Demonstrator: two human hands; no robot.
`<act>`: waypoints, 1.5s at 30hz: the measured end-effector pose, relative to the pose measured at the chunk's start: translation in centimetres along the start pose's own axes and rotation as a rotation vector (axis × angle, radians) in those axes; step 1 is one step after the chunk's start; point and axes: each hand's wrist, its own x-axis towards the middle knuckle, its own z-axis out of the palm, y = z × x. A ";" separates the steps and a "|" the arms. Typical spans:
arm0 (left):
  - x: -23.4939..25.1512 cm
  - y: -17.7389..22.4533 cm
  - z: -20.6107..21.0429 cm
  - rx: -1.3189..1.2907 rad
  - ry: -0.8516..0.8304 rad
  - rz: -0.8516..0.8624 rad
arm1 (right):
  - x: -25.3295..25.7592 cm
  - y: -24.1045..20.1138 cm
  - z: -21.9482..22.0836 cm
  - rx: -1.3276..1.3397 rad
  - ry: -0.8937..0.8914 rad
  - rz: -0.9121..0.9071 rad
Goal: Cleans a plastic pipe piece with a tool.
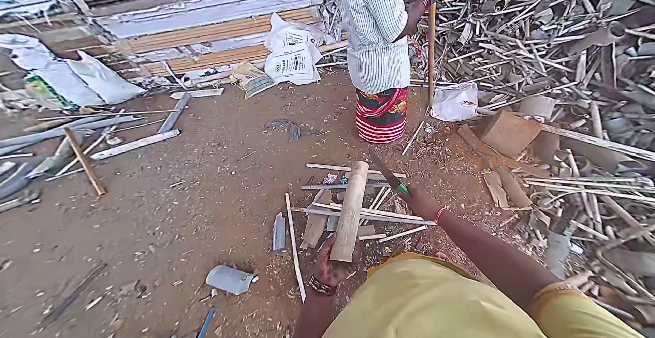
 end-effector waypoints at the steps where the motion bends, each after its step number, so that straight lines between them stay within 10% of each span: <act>1: 0.1 0.1 0.0 -0.008 -0.036 0.005 | 0.2 0.5 0.3 0.253 0.018 -0.015; 8: 2.9 -1.3 4.2 0.086 -0.330 -0.149 | -0.6 -0.1 -2.1 1.429 0.016 0.030; 11: 3.6 -1.8 8.0 0.309 -0.237 -0.068 | -0.6 0.4 -5.5 1.445 0.076 0.003; 16: 4.9 -3.4 16.4 1.398 0.005 0.107 | -0.8 1.0 -10.7 1.070 0.315 -0.068; 21: 6.3 -6.2 19.5 0.734 0.117 0.003 | -1.8 3.8 -16.3 -0.323 0.254 -0.193; 25: 7.8 -7.8 19.8 0.527 0.157 -0.025 | -4.2 7.3 -14.8 -0.726 0.018 -0.447; 27: 8.4 -8.5 20.3 0.437 0.193 -0.012 | -4.6 9.9 -14.1 -0.737 0.055 -0.669; 31: 9.9 -9.3 21.1 0.204 0.090 -0.087 | -2.6 10.1 -18.4 -0.604 -0.006 -0.186; 35: 12.3 -10.2 20.3 0.055 -0.093 -0.181 | -4.7 11.9 -17.7 -0.635 -0.023 -0.501; 39: 13.8 -10.6 21.1 0.097 -0.149 -0.224 | -3.6 11.3 -21.1 -0.488 -0.092 -0.022; 45: 14.4 -10.4 21.8 0.173 -0.154 -0.246 | -5.5 10.9 -19.9 -0.369 -0.155 -0.151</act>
